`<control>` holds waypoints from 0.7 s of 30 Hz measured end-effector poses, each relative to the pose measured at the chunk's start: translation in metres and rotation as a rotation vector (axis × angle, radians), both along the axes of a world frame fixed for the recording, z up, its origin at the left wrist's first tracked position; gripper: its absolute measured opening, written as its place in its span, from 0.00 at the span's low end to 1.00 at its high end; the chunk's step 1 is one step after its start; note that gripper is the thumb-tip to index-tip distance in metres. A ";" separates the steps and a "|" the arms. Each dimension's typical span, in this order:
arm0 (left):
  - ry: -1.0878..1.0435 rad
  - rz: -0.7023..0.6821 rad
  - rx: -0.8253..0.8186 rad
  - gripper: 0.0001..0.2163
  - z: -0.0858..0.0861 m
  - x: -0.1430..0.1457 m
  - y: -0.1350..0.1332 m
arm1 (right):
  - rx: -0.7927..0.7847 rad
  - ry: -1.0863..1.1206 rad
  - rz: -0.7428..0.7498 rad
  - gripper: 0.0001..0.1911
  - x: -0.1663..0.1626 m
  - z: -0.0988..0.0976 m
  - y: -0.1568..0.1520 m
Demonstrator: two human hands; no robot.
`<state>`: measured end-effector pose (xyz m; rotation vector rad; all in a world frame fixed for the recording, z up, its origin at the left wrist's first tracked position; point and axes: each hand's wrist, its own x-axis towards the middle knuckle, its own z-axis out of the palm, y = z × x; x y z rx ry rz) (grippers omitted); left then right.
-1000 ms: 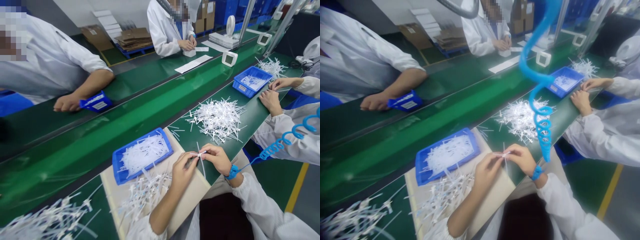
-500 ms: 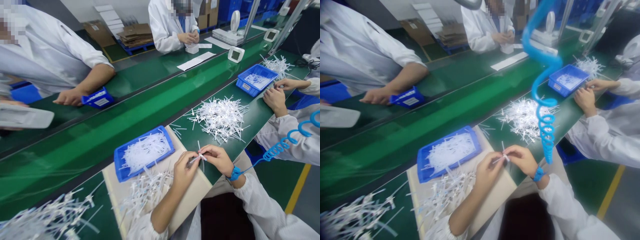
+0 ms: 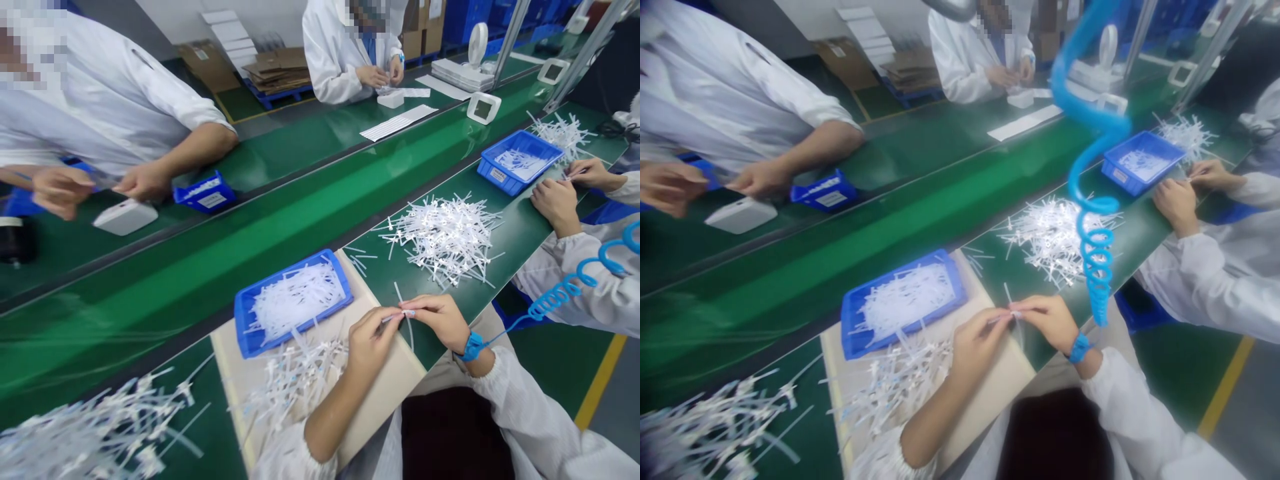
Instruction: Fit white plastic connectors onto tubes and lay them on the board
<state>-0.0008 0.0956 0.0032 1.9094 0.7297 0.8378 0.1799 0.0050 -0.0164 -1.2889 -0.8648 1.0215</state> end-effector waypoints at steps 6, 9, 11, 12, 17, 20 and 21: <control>0.025 -0.011 -0.042 0.07 -0.003 -0.001 0.000 | -0.029 0.010 0.026 0.09 0.002 -0.001 0.002; 0.050 0.024 -0.042 0.07 -0.003 0.002 -0.002 | -0.022 0.015 0.021 0.10 0.001 -0.003 0.002; 0.068 0.048 -0.036 0.06 0.001 0.004 -0.003 | -0.018 0.030 0.007 0.11 0.001 -0.005 0.002; 0.081 0.053 -0.035 0.06 0.005 0.005 -0.003 | -0.014 0.045 -0.002 0.12 0.000 -0.007 0.002; 0.214 -0.030 -0.012 0.06 0.040 -0.003 0.002 | 0.033 0.226 -0.022 0.16 -0.002 -0.013 0.003; 0.277 -0.042 0.061 0.07 0.069 -0.018 0.013 | 0.036 0.238 -0.002 0.15 -0.003 -0.012 0.004; 0.301 -0.034 0.088 0.08 0.078 -0.024 0.018 | 0.034 0.222 0.003 0.15 -0.003 -0.011 0.004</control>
